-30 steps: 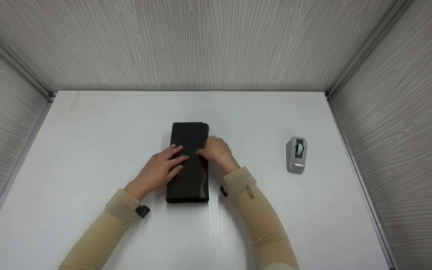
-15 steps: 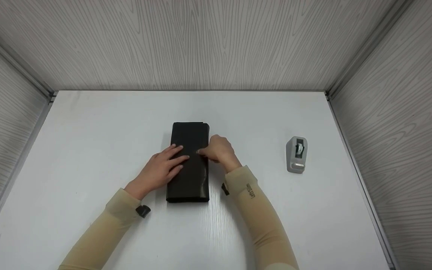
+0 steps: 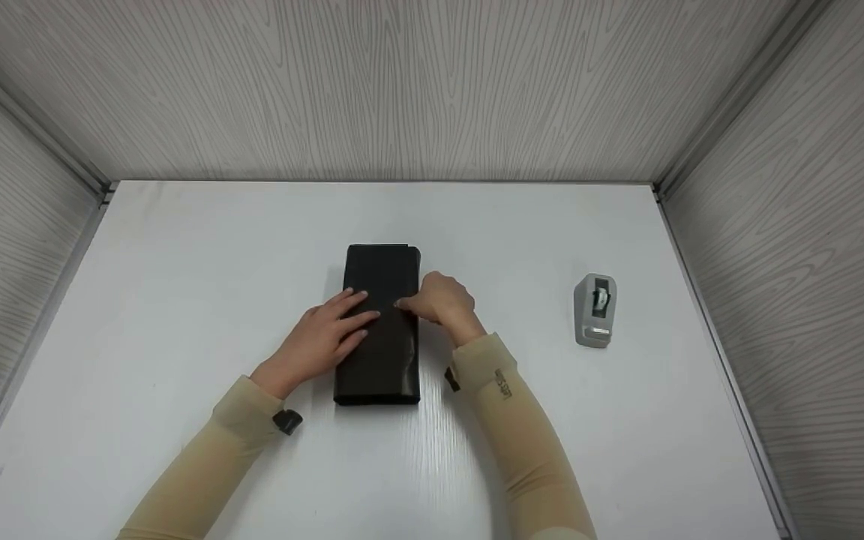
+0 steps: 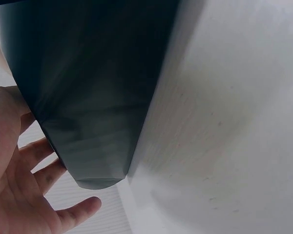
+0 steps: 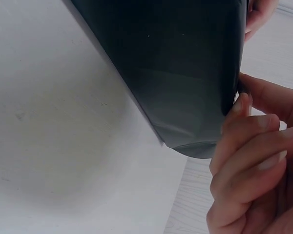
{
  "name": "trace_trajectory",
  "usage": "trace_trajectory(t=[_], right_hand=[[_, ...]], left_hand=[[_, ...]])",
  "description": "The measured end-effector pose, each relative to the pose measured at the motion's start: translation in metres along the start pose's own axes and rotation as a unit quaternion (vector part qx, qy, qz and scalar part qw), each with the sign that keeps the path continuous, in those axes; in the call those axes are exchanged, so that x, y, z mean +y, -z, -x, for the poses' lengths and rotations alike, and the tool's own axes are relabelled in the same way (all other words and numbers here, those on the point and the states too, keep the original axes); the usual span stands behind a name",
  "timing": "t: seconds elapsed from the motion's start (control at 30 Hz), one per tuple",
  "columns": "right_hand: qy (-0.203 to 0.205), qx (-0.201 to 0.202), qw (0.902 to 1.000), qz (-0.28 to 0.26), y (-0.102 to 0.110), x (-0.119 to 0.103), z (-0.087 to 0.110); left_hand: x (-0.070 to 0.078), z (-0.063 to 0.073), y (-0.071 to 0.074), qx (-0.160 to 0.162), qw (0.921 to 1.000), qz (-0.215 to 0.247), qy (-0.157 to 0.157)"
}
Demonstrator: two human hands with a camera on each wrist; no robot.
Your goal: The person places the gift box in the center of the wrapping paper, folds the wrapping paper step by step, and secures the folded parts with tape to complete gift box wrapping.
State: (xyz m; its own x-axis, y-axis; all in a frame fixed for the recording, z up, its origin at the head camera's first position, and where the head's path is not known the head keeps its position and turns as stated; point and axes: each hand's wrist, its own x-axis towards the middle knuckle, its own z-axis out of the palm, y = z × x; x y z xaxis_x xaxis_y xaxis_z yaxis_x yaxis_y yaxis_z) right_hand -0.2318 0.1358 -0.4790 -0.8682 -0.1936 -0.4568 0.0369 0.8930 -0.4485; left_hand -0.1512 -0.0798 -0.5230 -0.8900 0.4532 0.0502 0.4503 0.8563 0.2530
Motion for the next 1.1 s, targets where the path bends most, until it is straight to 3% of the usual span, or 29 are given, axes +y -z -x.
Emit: trace_trajectory(t=[0.33, 0.6, 0.7, 0.8, 0.93, 1.1], right_hand=[[-0.006, -0.024, 0.9996, 0.012, 0.0, 0.006, -0.001], [0.033, -0.051, 0.9957, -0.07, -0.009, 0.022, -0.002], [0.069, -0.064, 0.9873, -0.128, -0.011, 0.034, 0.0], [0.109, -0.087, 0.972, -0.189, -0.012, 0.046, 0.001], [0.132, -0.109, 0.9549, -0.243, -0.015, 0.058, 0.0], [0.137, -0.104, 0.9514, -0.255, -0.019, 0.062, 0.001]], left_hand=[[-0.001, -0.001, -0.001, -0.003, 1.0, 0.006, 0.001], [-0.002, -0.001, -0.001, -0.001, 0.9999, 0.014, 0.001], [-0.002, -0.001, -0.002, 0.002, 0.9998, 0.018, 0.0], [-0.002, -0.001, -0.002, 0.007, 0.9998, 0.018, -0.001], [-0.001, -0.001, -0.002, 0.007, 0.9999, 0.015, 0.001], [-0.002, -0.001, -0.002, 0.007, 0.9999, 0.014, -0.001]])
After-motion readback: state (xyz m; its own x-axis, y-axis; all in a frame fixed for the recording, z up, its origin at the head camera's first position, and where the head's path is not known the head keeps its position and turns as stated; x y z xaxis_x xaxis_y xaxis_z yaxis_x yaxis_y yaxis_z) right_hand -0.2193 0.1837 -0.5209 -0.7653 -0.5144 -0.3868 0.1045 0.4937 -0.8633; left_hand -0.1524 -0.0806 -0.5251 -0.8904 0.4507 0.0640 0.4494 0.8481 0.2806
